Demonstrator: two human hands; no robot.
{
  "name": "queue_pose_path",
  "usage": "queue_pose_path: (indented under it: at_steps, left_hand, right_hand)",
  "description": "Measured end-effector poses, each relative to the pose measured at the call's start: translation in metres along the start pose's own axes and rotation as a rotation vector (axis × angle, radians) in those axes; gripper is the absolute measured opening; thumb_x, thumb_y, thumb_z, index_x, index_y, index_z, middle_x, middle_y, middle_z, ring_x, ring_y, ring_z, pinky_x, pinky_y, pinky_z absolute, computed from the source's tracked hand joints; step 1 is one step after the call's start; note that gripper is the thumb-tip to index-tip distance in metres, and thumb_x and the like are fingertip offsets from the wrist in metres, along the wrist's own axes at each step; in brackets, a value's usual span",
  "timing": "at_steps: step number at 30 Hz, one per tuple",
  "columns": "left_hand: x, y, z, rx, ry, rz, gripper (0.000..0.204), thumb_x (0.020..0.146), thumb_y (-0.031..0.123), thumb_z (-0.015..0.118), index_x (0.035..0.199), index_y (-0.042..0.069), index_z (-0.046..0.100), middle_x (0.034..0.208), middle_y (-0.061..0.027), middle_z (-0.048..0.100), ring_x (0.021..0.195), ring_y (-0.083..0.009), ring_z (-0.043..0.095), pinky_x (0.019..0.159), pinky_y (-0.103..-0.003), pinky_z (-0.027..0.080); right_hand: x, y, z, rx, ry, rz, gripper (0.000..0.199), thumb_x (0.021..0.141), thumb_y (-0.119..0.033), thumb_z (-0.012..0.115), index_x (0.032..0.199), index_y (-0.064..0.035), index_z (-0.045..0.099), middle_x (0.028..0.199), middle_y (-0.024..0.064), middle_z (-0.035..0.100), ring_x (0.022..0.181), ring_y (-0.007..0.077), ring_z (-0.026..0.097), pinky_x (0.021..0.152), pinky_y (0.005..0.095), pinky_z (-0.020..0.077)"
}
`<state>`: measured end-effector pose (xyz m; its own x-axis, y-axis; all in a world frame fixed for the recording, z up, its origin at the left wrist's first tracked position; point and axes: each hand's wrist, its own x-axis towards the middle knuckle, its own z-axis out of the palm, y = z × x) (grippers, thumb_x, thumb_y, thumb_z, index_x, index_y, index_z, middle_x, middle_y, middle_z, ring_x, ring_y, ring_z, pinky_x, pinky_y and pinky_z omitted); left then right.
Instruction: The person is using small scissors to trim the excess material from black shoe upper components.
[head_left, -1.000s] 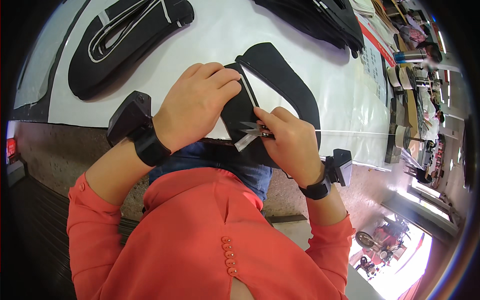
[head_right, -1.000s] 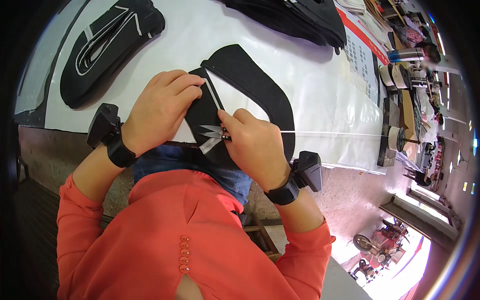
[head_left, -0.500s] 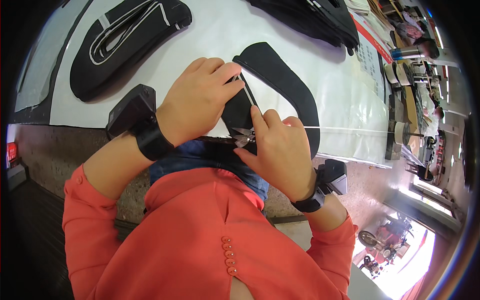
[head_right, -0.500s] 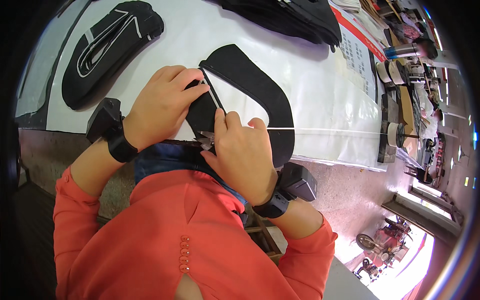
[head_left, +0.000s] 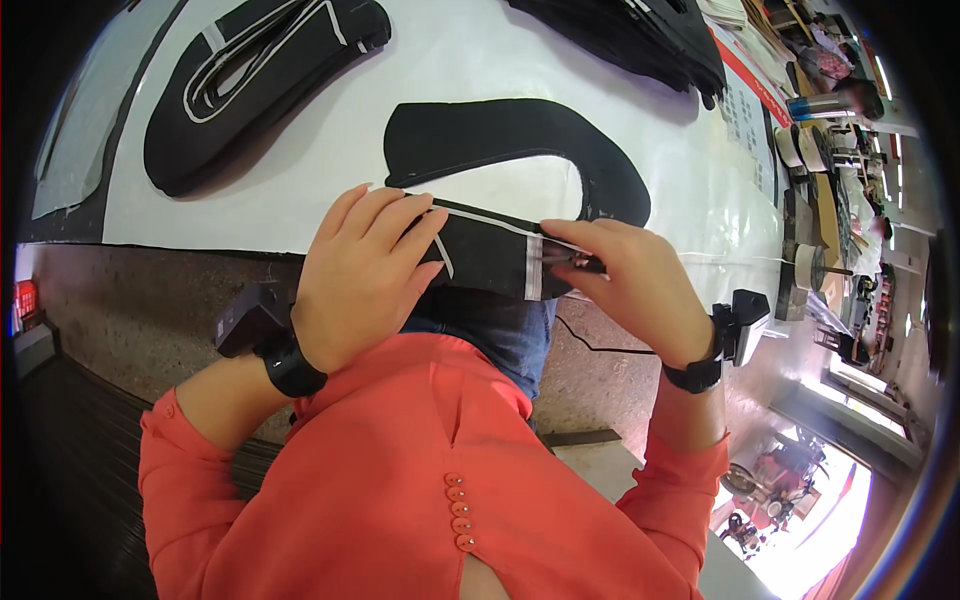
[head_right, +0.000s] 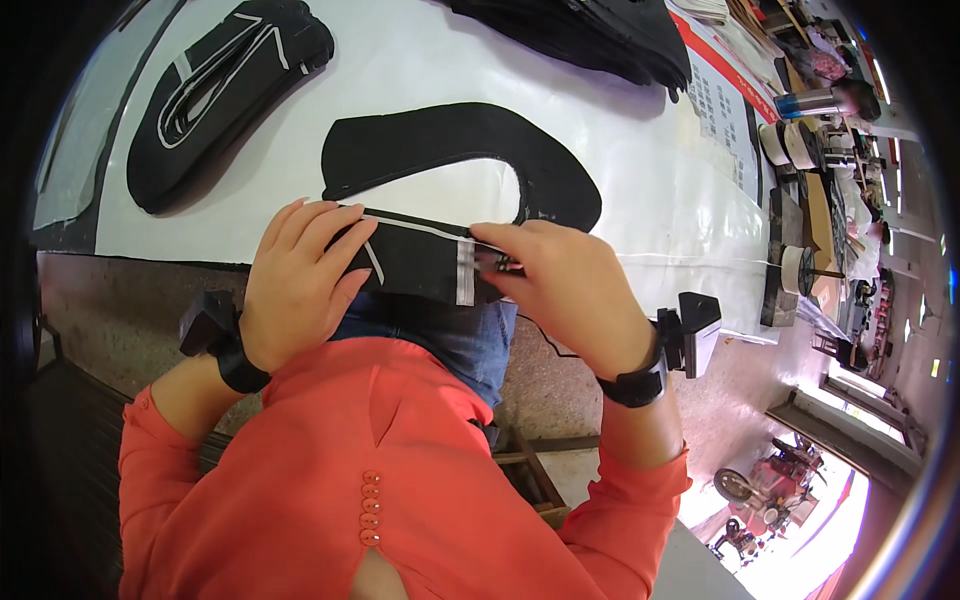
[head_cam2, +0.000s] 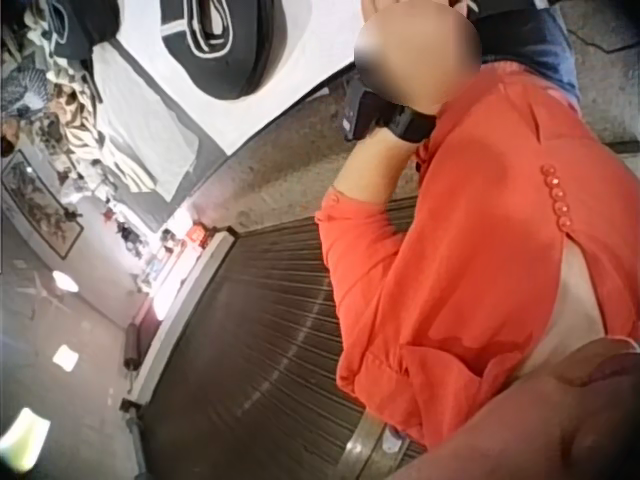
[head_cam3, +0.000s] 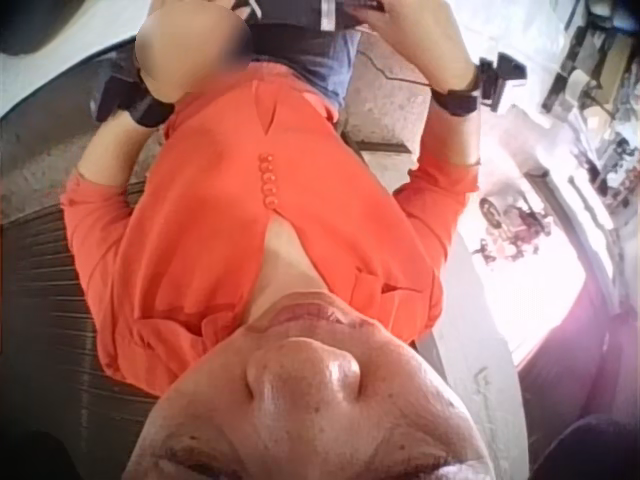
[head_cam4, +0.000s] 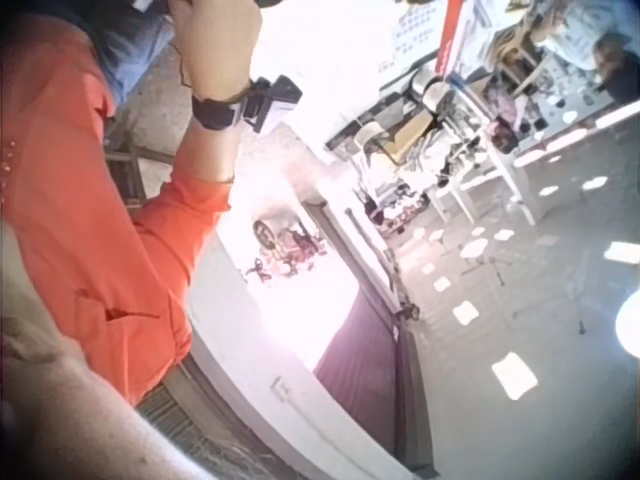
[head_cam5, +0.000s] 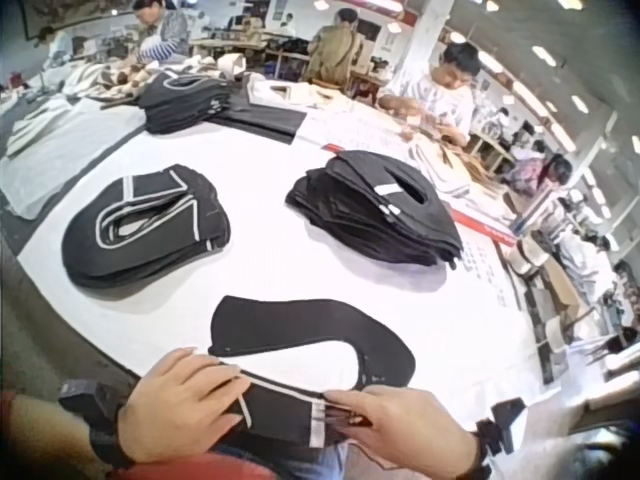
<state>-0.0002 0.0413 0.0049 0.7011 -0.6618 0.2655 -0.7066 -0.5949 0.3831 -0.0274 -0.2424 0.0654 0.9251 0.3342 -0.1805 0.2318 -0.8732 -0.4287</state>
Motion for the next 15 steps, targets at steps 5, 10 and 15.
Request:
queue_pose_path:
  at_steps: [5,10,15]
  left_hand:
    - [0.004,0.011,0.01,-0.124,0.088,-0.02,0.05,0.076,0.008,0.077,0.126,0.005,0.067,0.131,-0.0093,0.062,0.12,-0.0326,0.056,0.105,-0.048,0.045]
    - [0.015,0.031,0.02,-0.159,0.112,0.038,0.047,0.077,0.006,0.076,0.123,0.006,0.068,0.128,-0.0073,0.063,0.12,-0.0298,0.056,0.101,-0.046,0.047]
    - [0.022,0.031,0.028,-0.072,0.132,0.108,0.037,0.078,0.004,0.074,0.115,0.004,0.07,0.123,-0.0097,0.065,0.116,-0.0305,0.06,0.099,-0.045,0.049]
  right_hand:
    - [0.004,0.009,0.007,0.011,0.141,0.027,0.017,0.086,-0.017,0.073,0.101,-0.0087,0.073,0.085,0.012,0.072,0.079,0.0324,0.07,0.068,0.0424,0.053]
    - [0.008,0.007,0.008,-0.069,0.135,0.032,0.012,0.085,-0.017,0.072,0.093,-0.0084,0.072,0.083,0.0107,0.071,0.078,0.0317,0.069,0.066,0.0417,0.0526]
    - [0.01,0.009,0.016,-0.131,0.29,0.004,0.009,0.083,-0.012,0.071,0.092,-0.0083,0.071,0.082,0.0093,0.07,0.076,0.0311,0.069,0.064,0.0409,0.053]
